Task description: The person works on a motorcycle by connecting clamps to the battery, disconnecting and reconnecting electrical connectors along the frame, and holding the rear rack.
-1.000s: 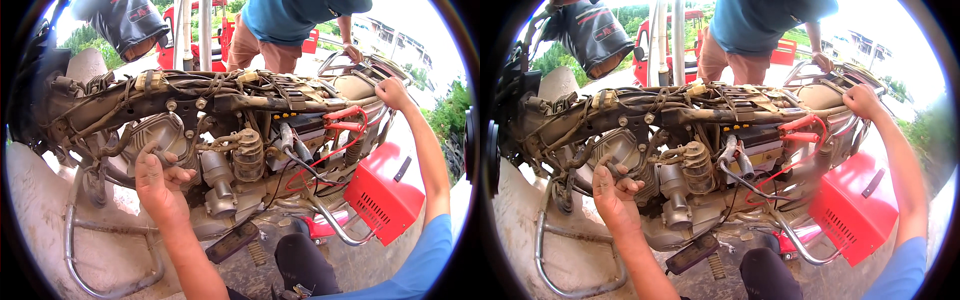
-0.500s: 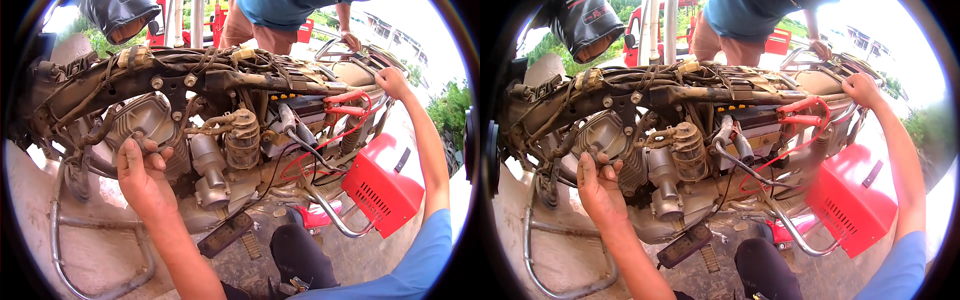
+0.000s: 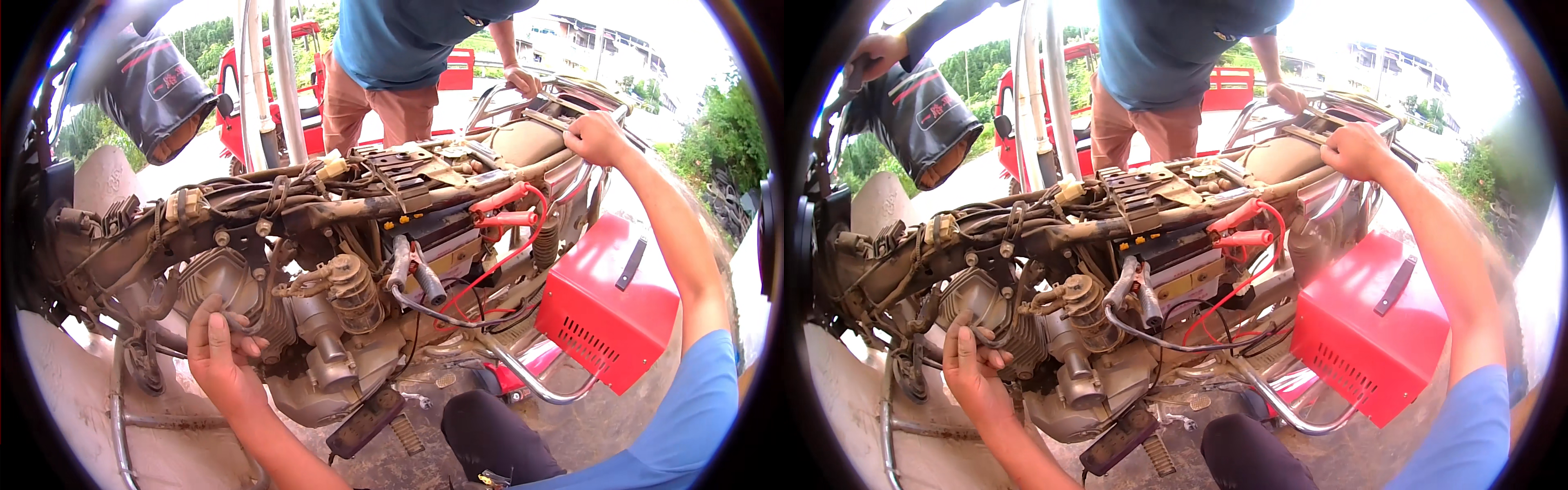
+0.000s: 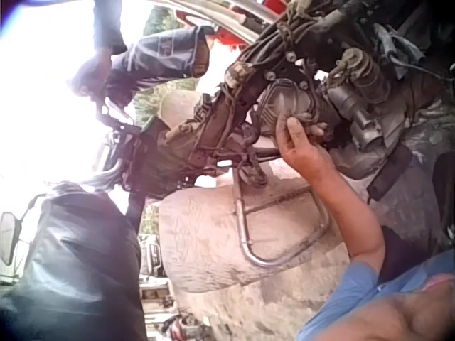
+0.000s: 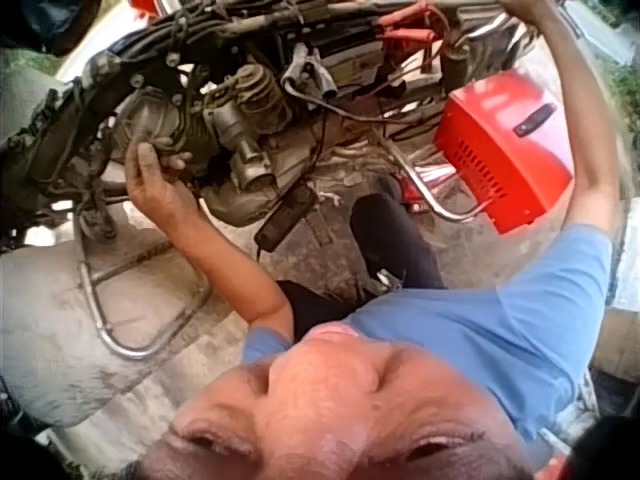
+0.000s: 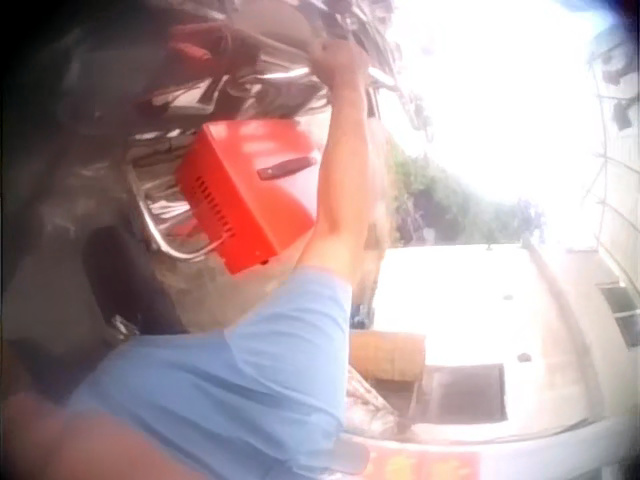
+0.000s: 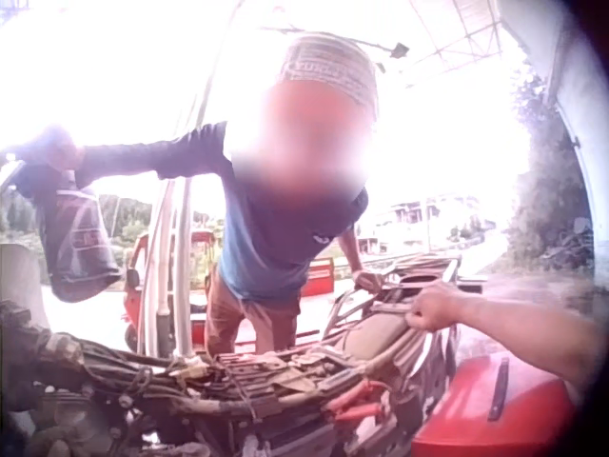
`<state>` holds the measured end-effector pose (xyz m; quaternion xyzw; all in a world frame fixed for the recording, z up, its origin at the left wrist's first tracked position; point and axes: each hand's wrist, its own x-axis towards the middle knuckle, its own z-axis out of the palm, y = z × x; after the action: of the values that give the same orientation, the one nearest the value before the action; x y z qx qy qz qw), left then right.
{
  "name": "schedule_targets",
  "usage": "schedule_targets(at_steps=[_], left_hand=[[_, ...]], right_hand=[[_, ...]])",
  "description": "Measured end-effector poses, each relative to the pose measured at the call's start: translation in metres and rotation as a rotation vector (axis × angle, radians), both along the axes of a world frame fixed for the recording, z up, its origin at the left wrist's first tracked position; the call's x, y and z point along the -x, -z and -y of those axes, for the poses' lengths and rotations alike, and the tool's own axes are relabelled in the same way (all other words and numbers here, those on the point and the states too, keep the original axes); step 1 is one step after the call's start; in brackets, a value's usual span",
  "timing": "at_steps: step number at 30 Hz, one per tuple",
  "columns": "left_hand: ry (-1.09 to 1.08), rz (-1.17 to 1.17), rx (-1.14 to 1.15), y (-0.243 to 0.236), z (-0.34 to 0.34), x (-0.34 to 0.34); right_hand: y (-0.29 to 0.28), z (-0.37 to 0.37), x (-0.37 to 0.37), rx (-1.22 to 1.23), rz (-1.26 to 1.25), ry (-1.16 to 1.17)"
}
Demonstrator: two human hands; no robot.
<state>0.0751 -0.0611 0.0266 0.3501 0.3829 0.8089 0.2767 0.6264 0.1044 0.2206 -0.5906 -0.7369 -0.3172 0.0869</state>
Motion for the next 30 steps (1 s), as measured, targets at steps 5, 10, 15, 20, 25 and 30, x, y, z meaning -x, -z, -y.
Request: schedule_targets(at_steps=[5,10,15,20,25,30], left_hand=[[0.003,-0.241,0.032,-0.003,0.005,-0.012],[-0.007,-0.413,0.093,-0.008,0.005,-0.028],[-0.047,-0.449,0.133,-0.008,0.005,-0.041],[-0.193,-0.445,0.213,-0.021,0.008,-0.047],[-0.472,-0.791,0.404,-0.035,0.023,-0.049],[-0.598,-0.750,0.414,-0.061,0.024,-0.067]], right_hand=[[0.001,-0.003,0.001,-0.005,0.010,-0.063],[0.000,-0.002,-0.007,-0.041,-0.009,-0.104],[0.003,-0.005,-0.007,-0.035,0.028,-0.079],[0.001,-0.004,-0.007,-0.034,0.022,-0.090],[-0.005,-0.005,-0.003,-0.003,-0.055,-0.136],[-0.017,-0.008,0.005,0.097,-0.068,-0.176]])
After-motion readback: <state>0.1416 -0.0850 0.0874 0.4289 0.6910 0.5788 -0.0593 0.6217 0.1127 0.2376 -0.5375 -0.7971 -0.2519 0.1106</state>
